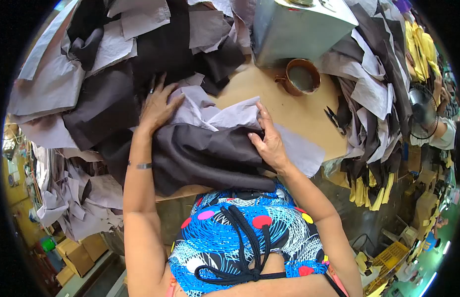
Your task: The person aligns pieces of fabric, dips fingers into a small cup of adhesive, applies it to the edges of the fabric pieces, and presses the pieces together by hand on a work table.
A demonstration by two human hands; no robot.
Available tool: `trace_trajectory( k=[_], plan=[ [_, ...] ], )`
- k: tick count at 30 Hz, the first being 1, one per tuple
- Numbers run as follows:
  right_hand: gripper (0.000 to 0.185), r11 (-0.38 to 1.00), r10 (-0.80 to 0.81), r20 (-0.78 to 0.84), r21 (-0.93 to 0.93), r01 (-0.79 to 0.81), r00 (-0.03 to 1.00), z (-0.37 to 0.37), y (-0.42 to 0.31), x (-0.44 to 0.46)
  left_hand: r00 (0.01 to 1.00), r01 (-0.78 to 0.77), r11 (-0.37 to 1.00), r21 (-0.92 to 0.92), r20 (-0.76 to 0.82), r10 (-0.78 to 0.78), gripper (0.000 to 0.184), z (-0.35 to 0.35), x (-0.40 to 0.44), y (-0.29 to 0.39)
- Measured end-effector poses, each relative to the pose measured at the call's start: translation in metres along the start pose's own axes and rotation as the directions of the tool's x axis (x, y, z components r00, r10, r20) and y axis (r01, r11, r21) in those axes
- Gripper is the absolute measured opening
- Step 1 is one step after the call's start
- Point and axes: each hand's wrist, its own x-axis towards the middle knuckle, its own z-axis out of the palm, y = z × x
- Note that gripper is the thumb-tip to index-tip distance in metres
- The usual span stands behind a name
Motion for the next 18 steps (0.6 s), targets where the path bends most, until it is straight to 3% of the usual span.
trace_trajectory(
  k=[3, 4, 7, 8, 9, 10, 12, 14, 15, 16, 18],
  plan=[
    [0.076, 0.994, 0.039, 0.007, 0.1, -0.04, 0.999, -0.004, -0.003, -0.001, 0.975, -0.143, 0.981, -0.133, 0.153, 0.163, 0.057, -0.026, -0.025, 0.029],
    [0.076, 0.989, 0.053, 0.014, 0.139, -0.055, 0.998, -0.006, -0.006, -0.001, 0.966, -0.258, 0.966, 0.001, 0.031, 0.258, 0.048, -0.021, -0.037, 0.035],
    [0.077, 0.967, 0.029, -0.012, 0.255, -0.025, 1.0, -0.01, -0.026, 0.001, 0.995, -0.1, 0.98, -0.17, -0.028, 0.097, 0.043, -0.022, -0.058, 0.027],
    [0.077, 0.957, 0.014, -0.029, 0.291, -0.005, 0.999, -0.01, -0.032, 0.001, 0.974, -0.13, 0.985, -0.111, -0.201, 0.106, 0.033, -0.031, -0.064, 0.025],
    [0.077, 0.957, 0.031, -0.016, 0.288, -0.025, 0.999, -0.012, -0.036, 0.001, 0.964, -0.092, 0.975, -0.204, -0.265, 0.036, 0.03, -0.048, -0.068, 0.028],
    [0.078, 0.957, 0.045, 0.002, 0.286, -0.043, 0.999, -0.016, -0.038, 0.002, 0.937, -0.122, 0.976, -0.18, -0.346, 0.053, 0.029, -0.059, -0.072, 0.02],
    [0.082, 0.933, 0.074, 0.071, 0.348, -0.094, 0.995, -0.023, -0.029, 0.006, 0.905, -0.009, 0.997, -0.077, -0.425, -0.025, 0.03, -0.079, -0.077, 0.008],
    [0.086, 0.998, -0.06, 0.086, 0.009, 0.059, 0.995, -0.027, -0.022, 0.003, 0.888, 0.065, 0.996, 0.06, -0.458, -0.03, 0.03, -0.09, -0.074, -0.002],
    [0.088, 0.977, -0.124, 0.108, -0.16, 0.141, 0.986, -0.028, -0.019, 0.002, 0.888, 0.092, 0.981, 0.173, -0.46, -0.002, 0.031, -0.092, -0.072, -0.007],
    [0.091, 0.975, -0.058, 0.159, -0.204, 0.09, 0.986, -0.028, -0.015, -0.003, 0.896, 0.075, 0.951, 0.299, -0.44, 0.067, 0.034, -0.091, -0.07, -0.01],
    [0.089, 0.87, -0.142, 0.129, -0.457, 0.186, 0.981, -0.02, -0.006, -0.014, 0.829, -0.001, 0.927, 0.376, -0.518, 0.211, 0.04, -0.091, -0.075, 0.011]
  ],
)
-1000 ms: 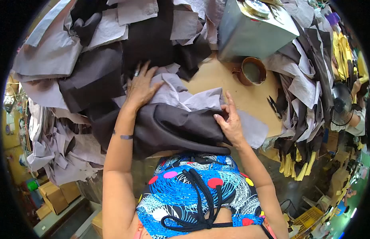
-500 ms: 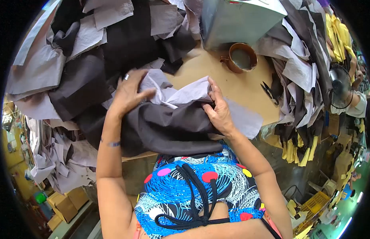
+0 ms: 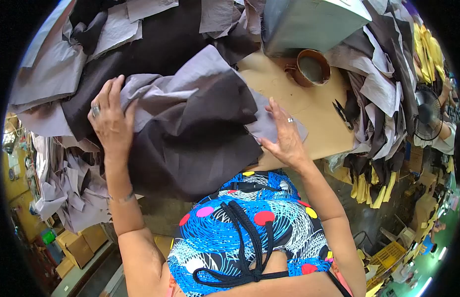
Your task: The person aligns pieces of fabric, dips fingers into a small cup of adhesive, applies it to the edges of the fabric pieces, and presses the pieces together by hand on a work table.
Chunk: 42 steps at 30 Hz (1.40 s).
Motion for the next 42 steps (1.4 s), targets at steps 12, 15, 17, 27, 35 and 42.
trace_trajectory(
  k=[12, 15, 17, 27, 35, 42],
  plan=[
    [0.074, 0.895, -0.236, 0.092, -0.366, 0.253, 0.967, 0.014, -0.004, -0.016, 0.85, -0.156, 0.839, -0.522, 0.362, 0.383, 0.03, 0.062, -0.112, 0.121],
    [0.066, 0.823, -0.302, 0.101, -0.474, 0.313, 0.948, 0.014, -0.003, -0.013, 0.879, -0.166, 0.803, -0.572, 0.283, 0.384, 0.019, 0.063, -0.107, 0.121],
    [0.062, 0.8, -0.344, 0.077, -0.497, 0.335, 0.936, 0.014, 0.004, -0.012, 0.898, -0.079, 0.75, -0.657, 0.279, 0.34, 0.02, 0.059, -0.102, 0.117],
    [0.074, 0.936, -0.299, -0.22, 0.122, 0.33, 0.929, -0.028, -0.031, 0.027, 0.872, 0.388, 0.683, -0.618, 0.006, -0.49, 0.02, -0.072, -0.048, -0.056],
    [0.076, 0.951, -0.306, -0.203, -0.029, 0.307, 0.93, -0.062, -0.059, 0.05, 0.951, 0.201, 0.89, -0.41, -0.137, -0.278, 0.021, -0.075, 0.008, -0.034],
    [0.077, 0.943, -0.323, -0.153, -0.139, 0.303, 0.934, -0.068, -0.059, 0.062, 0.798, -0.382, 0.792, -0.475, 0.262, 0.542, 0.04, -0.021, 0.025, 0.076]
  ],
)
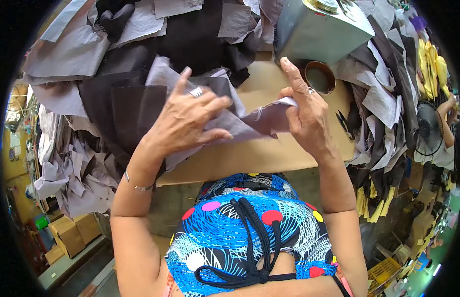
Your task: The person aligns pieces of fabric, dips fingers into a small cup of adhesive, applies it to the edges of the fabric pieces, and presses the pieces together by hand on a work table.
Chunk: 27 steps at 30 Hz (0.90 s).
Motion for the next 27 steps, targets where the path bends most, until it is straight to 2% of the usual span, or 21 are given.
trace_trajectory(
  k=[1, 2, 4, 5, 7, 8, 9, 10, 11, 13, 15, 16, 17, 18, 19, 20, 21, 23, 24, 25, 27],
  plan=[
    [0.077, 0.999, 0.024, -0.005, -0.028, -0.024, 1.0, 0.0, 0.005, 0.001, 0.99, 0.026, 1.0, -0.008, 0.141, -0.025, 0.036, 0.007, 0.0, -0.002],
    [0.077, 0.995, 0.077, 0.011, -0.062, -0.076, 0.997, 0.0, 0.011, 0.0, 0.999, -0.044, 0.999, 0.026, 0.01, 0.044, 0.026, 0.02, -0.008, -0.011],
    [0.077, 0.975, 0.189, 0.035, -0.129, -0.184, 0.981, 0.002, 0.025, -0.004, 0.99, -0.032, 0.976, 0.217, -0.13, 0.062, 0.021, 0.006, -0.025, -0.015],
    [0.076, 0.973, 0.186, 0.022, -0.141, -0.181, 0.982, 0.006, 0.033, -0.007, 0.977, -0.016, 0.951, 0.309, -0.196, 0.08, 0.02, -0.002, -0.032, -0.01],
    [0.074, 0.971, 0.178, -0.002, -0.164, -0.176, 0.984, 0.013, 0.046, -0.013, 0.934, -0.047, 0.928, 0.37, -0.312, 0.172, 0.016, -0.014, -0.047, 0.013],
    [0.073, 0.973, 0.177, -0.002, -0.152, -0.176, 0.984, 0.015, 0.048, -0.012, 0.947, -0.072, 0.909, 0.411, -0.259, 0.192, 0.013, -0.014, -0.052, 0.034],
    [0.072, 0.975, 0.176, 0.003, -0.138, -0.174, 0.984, 0.016, 0.047, -0.01, 0.97, -0.145, 0.949, 0.281, -0.15, 0.192, 0.009, -0.003, -0.058, 0.048],
    [0.072, 0.978, 0.169, 0.008, -0.124, -0.167, 0.986, 0.016, 0.047, -0.008, 0.988, -0.027, 1.0, 0.006, 0.154, 0.026, 0.009, 0.002, -0.065, 0.063],
    [0.072, 0.982, 0.152, 0.028, -0.12, -0.148, 0.988, 0.016, 0.043, -0.004, 0.919, 0.152, 0.974, -0.168, 0.387, -0.076, 0.008, 0.015, -0.073, 0.064],
    [0.071, 0.988, 0.118, 0.062, -0.111, -0.111, 0.991, 0.013, 0.027, 0.004, 0.77, 0.398, 0.9, -0.177, 0.598, -0.223, 0.009, 0.019, -0.081, 0.061],
    [0.071, 0.993, 0.118, 0.128, -0.035, -0.114, 0.985, 0.008, 0.01, 0.007, 0.928, 0.335, 0.855, -0.397, 0.296, -0.226, 0.017, 0.007, -0.061, 0.068],
    [0.071, 0.993, 0.114, 0.164, 0.002, -0.116, 0.98, 0.005, 0.002, 0.009, 0.961, 0.275, 0.826, -0.492, 0.128, -0.243, 0.021, 0.0, -0.046, 0.069],
    [0.072, 0.998, 0.04, 0.163, 0.046, -0.048, 0.986, 0.002, -0.007, 0.011, 0.974, 0.169, 0.888, -0.427, -0.065, -0.217, 0.034, -0.002, -0.033, 0.065],
    [0.072, 0.996, -0.036, 0.16, 0.09, 0.021, 0.987, -0.001, -0.016, 0.013, 0.938, 0.173, 0.882, -0.438, -0.201, -0.283, 0.037, 0.003, -0.022, 0.062],
    [0.073, 0.987, -0.109, 0.151, 0.135, 0.089, 0.983, -0.007, -0.025, 0.015, 0.92, 0.135, 0.844, -0.519, -0.251, -0.301, 0.04, 0.011, -0.008, 0.054],
    [0.072, 0.987, -0.141, 0.198, 0.109, 0.122, 0.97, -0.017, -0.033, 0.017, 0.956, 0.114, 0.821, -0.559, -0.163, -0.244, 0.041, 0.024, -0.001, 0.043],
    [0.072, 0.985, -0.143, 0.127, 0.117, 0.128, 0.982, -0.025, -0.038, 0.018, 0.981, 0.095, 0.794, -0.601, -0.078, -0.176, 0.042, 0.04, 0.003, 0.034],
    [0.07, 0.982, -0.112, 0.031, 0.156, 0.106, 0.993, -0.044, -0.04, 0.016, 0.995, 0.092, 0.841, -0.533, 0.026, -0.093, 0.038, 0.065, 0.001, 0.022],
    [0.069, 0.979, -0.082, 0.005, 0.19, 0.079, 0.997, -0.055, -0.04, 0.016, 0.99, 0.138, 0.854, -0.502, 0.084, -0.11, 0.032, 0.065, -0.001, 0.017],
    [0.068, 0.985, -0.064, 0.029, 0.162, 0.059, 0.998, -0.062, -0.035, 0.015, 0.992, 0.124, 0.896, -0.426, 0.077, -0.101, 0.032, 0.058, -0.007, 0.014],
    [0.068, 0.994, -0.051, 0.06, 0.1, 0.045, 0.997, -0.065, -0.024, 0.015, 0.973, 0.205, 0.885, -0.417, 0.184, -0.139, 0.032, 0.048, -0.021, 0.014]
  ],
)
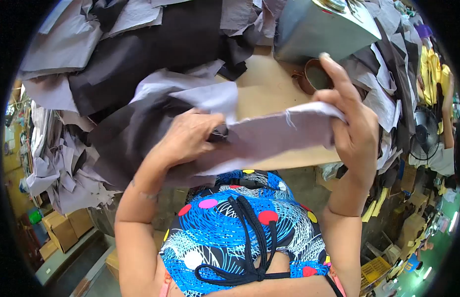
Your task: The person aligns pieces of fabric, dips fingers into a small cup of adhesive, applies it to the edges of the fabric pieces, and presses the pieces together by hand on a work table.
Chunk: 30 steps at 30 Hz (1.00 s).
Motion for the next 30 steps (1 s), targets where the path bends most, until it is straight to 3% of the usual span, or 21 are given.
trace_trajectory(
  k=[2, 4, 6, 7, 8, 9, 10, 11, 13, 16, 18, 19, 21, 24, 27, 30],
  plan=[
    [0.068, 0.998, -0.009, 0.016, -0.061, 0.01, 1.0, 0.014, 0.018, 0.004, 0.962, 0.221, 0.892, 0.394, -0.241, -0.132, 0.03, -0.018, -0.013, -0.004],
    [0.064, 0.976, -0.154, -0.06, -0.162, 0.143, 0.986, 0.029, 0.021, 0.017, 0.785, 0.345, 0.796, 0.497, -0.617, 0.045, 0.036, -0.056, -0.013, 0.001],
    [0.054, 0.939, -0.305, -0.136, -0.21, 0.274, 0.943, 0.051, 0.039, 0.016, 0.615, 0.358, 0.722, 0.592, -0.731, 0.295, 0.043, -0.071, -0.019, 0.01],
    [0.052, 0.92, -0.356, -0.175, -0.237, 0.312, 0.918, 0.064, 0.052, 0.013, 0.633, 0.314, 0.557, 0.769, -0.606, 0.481, 0.051, -0.065, -0.021, -0.003],
    [0.05, 0.899, -0.407, -0.209, -0.263, 0.35, 0.889, 0.077, 0.063, 0.006, 0.746, 0.231, 0.454, 0.861, -0.456, 0.485, 0.054, -0.044, -0.03, -0.003],
    [0.045, 0.896, -0.36, -0.113, -0.317, 0.31, 0.926, 0.085, 0.077, -0.01, 0.884, 0.097, 0.388, 0.916, -0.259, 0.39, 0.054, -0.022, -0.034, 0.002],
    [0.041, 0.882, -0.298, 0.007, -0.382, 0.278, 0.955, 0.095, 0.094, -0.03, 0.952, -0.066, 0.529, 0.846, -0.105, 0.287, 0.05, -0.001, -0.031, 0.01],
    [0.039, 0.904, -0.214, 0.034, -0.371, 0.211, 0.976, 0.109, 0.114, -0.051, 0.979, -0.092, 0.649, 0.756, -0.051, 0.198, 0.049, 0.027, -0.028, 0.009],
    [0.041, 0.904, -0.174, 0.106, -0.376, 0.202, 0.979, 0.117, 0.131, -0.078, 0.988, -0.117, 0.726, 0.678, 0.008, 0.153, 0.047, 0.076, -0.028, -0.009],
    [0.046, 0.909, -0.093, 0.168, -0.387, 0.152, 0.981, 0.108, 0.132, -0.085, 0.984, -0.084, 0.82, 0.566, -0.081, 0.157, 0.044, 0.082, -0.023, -0.01],
    [0.048, 0.926, -0.024, 0.194, -0.365, 0.094, 0.981, 0.103, 0.132, -0.085, 0.996, -0.042, 0.86, 0.509, -0.042, 0.073, 0.043, 0.075, -0.019, -0.006],
    [0.049, 0.94, -0.023, 0.177, -0.332, 0.082, 0.984, 0.098, 0.132, -0.087, 0.999, -0.015, 0.876, 0.481, -0.021, 0.028, 0.043, 0.074, -0.017, -0.005],
    [0.051, 0.964, -0.024, 0.142, -0.261, 0.061, 0.99, 0.089, 0.128, -0.091, 0.995, -0.058, 0.845, 0.531, -0.039, 0.092, 0.042, 0.076, -0.015, -0.005],
    [0.053, 0.943, 0.12, -0.055, -0.304, -0.131, 0.991, 0.056, 0.118, -0.083, 0.989, -0.07, 0.835, 0.546, -0.074, 0.131, 0.043, 0.082, -0.014, -0.008],
    [0.047, 0.717, 0.214, -0.086, -0.663, -0.217, 0.973, 0.03, 0.124, -0.053, 0.99, -0.042, 0.84, 0.541, -0.09, 0.107, 0.042, 0.082, -0.007, -0.004],
    [0.042, 0.617, 0.351, 0.016, -0.756, -0.219, 0.936, 0.027, 0.144, -0.045, 0.991, -0.002, 0.834, 0.552, -0.109, 0.074, 0.041, 0.081, 0.004, -0.004]
  ],
)
